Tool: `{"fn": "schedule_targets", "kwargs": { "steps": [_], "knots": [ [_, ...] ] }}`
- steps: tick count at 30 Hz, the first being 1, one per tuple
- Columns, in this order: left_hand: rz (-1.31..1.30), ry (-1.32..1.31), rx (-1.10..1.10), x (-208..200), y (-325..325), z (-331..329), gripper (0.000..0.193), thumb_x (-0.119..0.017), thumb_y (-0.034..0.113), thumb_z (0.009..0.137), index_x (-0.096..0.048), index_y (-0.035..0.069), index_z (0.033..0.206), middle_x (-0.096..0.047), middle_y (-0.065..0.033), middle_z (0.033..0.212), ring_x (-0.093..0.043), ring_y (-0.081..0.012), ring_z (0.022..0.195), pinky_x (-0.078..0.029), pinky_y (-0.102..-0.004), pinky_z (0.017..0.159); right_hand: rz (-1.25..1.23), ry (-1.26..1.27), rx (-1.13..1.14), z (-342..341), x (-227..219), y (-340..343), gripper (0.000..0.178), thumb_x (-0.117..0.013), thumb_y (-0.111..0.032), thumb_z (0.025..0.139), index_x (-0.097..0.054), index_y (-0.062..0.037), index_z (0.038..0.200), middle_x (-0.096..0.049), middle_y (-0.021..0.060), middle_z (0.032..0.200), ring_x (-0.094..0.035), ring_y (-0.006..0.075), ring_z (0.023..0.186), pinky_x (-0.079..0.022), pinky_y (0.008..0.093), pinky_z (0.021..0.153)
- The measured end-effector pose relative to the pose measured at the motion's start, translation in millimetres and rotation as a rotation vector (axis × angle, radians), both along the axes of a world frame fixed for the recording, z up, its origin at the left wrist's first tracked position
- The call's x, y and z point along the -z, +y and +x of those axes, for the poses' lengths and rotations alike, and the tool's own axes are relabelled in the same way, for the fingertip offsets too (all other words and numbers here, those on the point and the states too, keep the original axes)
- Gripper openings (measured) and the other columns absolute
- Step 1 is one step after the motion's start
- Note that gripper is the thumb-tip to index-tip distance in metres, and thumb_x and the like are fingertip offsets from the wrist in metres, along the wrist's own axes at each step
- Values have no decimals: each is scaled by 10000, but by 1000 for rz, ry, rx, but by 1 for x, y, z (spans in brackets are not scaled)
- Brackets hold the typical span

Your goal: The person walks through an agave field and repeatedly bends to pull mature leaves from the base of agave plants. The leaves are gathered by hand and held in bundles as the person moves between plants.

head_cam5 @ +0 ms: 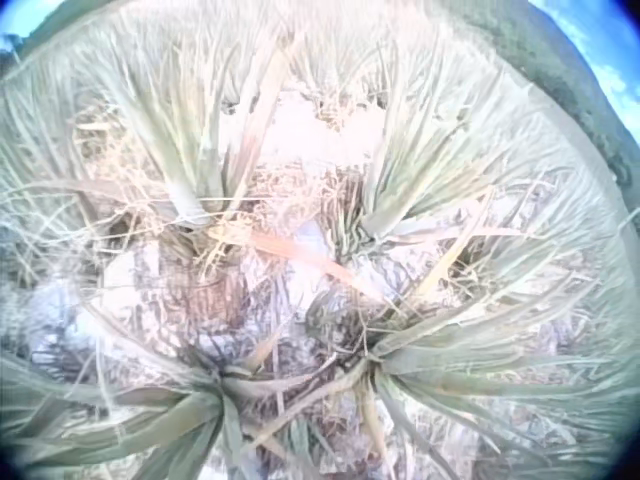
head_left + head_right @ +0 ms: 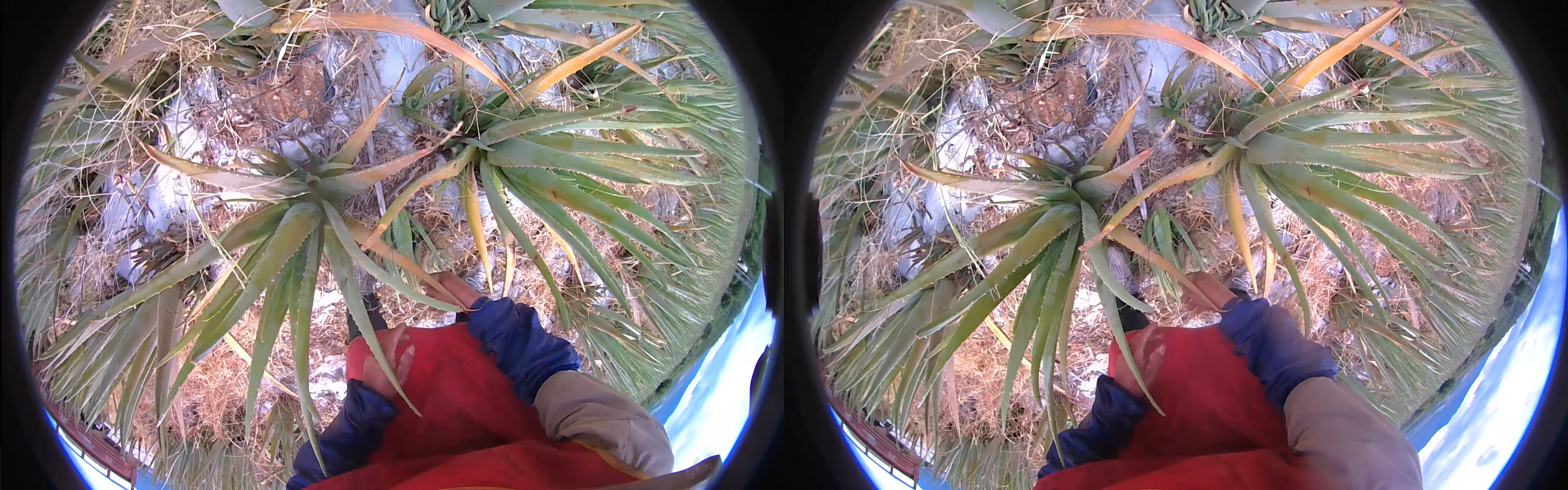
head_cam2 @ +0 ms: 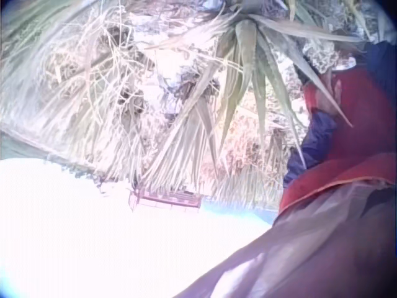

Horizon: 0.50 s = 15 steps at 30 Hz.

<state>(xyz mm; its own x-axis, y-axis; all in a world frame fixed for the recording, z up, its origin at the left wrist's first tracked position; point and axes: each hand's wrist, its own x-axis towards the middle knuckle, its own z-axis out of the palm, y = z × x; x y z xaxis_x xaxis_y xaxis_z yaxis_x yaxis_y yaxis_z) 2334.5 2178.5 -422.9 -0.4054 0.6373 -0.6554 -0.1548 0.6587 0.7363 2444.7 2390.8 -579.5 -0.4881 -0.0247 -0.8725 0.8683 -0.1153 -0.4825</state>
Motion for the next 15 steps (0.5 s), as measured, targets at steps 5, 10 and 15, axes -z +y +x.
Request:
{"fn": "schedule_targets", "kwargs": {
  "steps": [5, 10, 15],
  "knots": [
    [-62, 25, -49, -15, -49, 13, 410, -615, 130, 876, -552, 24, 1267, -675, -177, 1021, -647, -355, 984, -507, -420, 871, 59, 356, 735, -133, -121, 68, 241, -455, -124, 1003, -603, 6, 1141, -673, 81, 880, -660, 118, 689, -539, 234, 587],
    [37, 234, -114, -43, -52, 5, 359, -641, 96, 823, -595, 14, 1170, -646, -219, 1087, -616, -397, 1043, -486, -457, 898, 1099, 619, -344, -272, -64, 155, 236, -511, -125, 856, -683, 4, 952, -658, 239, 823, -654, 417, 807, -520, 486, 761],
    [-36, 240, -101, -48, -54, 7, 317, -627, 100, 826, -617, 18, 1133, -635, -212, 1129, -599, -411, 1084, -475, -463, 914, 1417, 375, -875, -328, 0, 169, 252, -517, -164, 872, -728, -47, 945, -696, 158, 881, -645, 365, 937, -395, 590, 941]
  ]
}}
